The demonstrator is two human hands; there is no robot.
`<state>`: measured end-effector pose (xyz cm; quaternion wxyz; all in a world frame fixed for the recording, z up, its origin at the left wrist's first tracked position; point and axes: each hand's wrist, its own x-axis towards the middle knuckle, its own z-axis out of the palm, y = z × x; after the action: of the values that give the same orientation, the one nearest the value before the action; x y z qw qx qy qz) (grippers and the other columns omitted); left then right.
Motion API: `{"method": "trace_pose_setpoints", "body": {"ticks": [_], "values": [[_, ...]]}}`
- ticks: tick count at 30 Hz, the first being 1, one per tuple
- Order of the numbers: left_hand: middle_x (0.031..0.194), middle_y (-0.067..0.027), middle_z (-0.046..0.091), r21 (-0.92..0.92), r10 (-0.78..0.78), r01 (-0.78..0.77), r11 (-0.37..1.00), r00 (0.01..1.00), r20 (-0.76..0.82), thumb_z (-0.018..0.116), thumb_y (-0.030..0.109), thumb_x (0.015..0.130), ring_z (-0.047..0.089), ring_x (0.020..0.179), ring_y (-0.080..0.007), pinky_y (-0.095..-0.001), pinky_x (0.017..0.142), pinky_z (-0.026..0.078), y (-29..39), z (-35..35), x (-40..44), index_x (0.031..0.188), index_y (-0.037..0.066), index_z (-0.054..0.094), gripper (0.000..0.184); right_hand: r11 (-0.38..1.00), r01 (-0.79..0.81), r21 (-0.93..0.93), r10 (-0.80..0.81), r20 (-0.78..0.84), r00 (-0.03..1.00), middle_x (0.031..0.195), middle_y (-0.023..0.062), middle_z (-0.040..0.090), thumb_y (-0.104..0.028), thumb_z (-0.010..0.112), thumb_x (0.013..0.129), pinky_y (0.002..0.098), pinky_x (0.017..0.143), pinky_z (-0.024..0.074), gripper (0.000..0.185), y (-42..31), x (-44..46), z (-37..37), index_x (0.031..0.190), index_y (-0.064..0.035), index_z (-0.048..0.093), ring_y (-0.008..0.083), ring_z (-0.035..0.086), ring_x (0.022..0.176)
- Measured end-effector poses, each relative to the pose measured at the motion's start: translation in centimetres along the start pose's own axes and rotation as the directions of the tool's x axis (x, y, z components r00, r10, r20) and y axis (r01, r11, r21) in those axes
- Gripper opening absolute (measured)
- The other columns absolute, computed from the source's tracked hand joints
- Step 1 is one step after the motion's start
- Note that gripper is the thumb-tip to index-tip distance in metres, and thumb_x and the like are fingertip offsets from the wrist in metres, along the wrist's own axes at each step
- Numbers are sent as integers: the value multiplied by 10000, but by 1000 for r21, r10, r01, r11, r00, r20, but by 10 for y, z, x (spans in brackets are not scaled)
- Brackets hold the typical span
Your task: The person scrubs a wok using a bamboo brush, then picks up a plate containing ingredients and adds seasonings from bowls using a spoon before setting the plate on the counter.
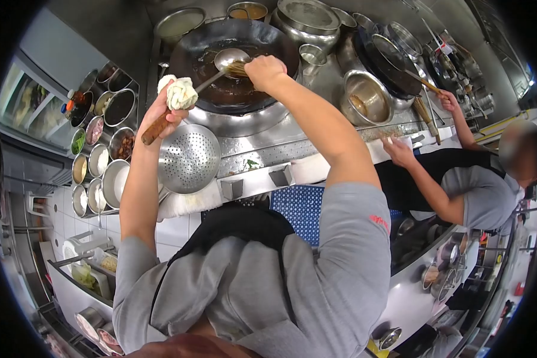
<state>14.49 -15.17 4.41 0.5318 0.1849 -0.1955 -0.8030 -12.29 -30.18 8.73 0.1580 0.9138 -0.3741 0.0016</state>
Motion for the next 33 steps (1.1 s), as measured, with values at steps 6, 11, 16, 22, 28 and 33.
{"method": "trace_pose_setpoints", "body": {"ticks": [6,11,16,22,28,33], "values": [[921,-253,568,-373,38,-53,926,998,-48,534,465,964,516,593,-148,-188,449,475,-38,47,-3,1126,18,623,484,1000,-26,-14,24,-120,992,921,131,739,-171,712,777,496,558,595,182,-21,2,-33,924,-76,762,283,722,924],[1093,-235,446,-575,138,-133,807,990,-36,612,394,916,487,649,-130,-198,506,525,-65,53,0,1134,44,617,412,978,-204,34,199,105,974,1048,184,725,-182,719,779,415,875,571,306,-21,30,-10,1070,-89,724,345,698,1028],[1158,-227,400,-714,181,-247,655,969,-169,714,310,848,489,674,-136,-212,524,548,-64,50,7,1134,48,622,399,934,-252,252,221,145,964,1069,180,727,-191,682,803,421,880,569,307,-10,22,-19,1088,-81,717,340,706,1016],[1051,-225,488,-642,141,-162,749,986,-85,632,403,929,504,604,-124,-165,467,501,-61,53,6,1162,17,584,453,983,-173,68,166,99,981,1008,159,739,-173,689,795,411,827,582,263,-14,9,-38,1033,-67,722,321,723,958],[943,-218,538,-390,71,-96,916,994,-78,589,443,971,503,564,-122,-160,434,470,-40,45,6,1143,26,598,451,956,-290,37,281,148,948,1056,159,724,-156,664,803,416,863,564,246,-20,9,-55,1026,-59,703,319,698,1025],[1045,-223,456,-343,140,-135,930,990,-11,575,406,979,505,622,-132,-182,464,505,-25,31,7,1234,-17,547,494,966,-223,128,213,89,973,986,159,750,-157,678,796,427,774,605,254,10,7,4,1024,-71,750,316,737,919]]}}
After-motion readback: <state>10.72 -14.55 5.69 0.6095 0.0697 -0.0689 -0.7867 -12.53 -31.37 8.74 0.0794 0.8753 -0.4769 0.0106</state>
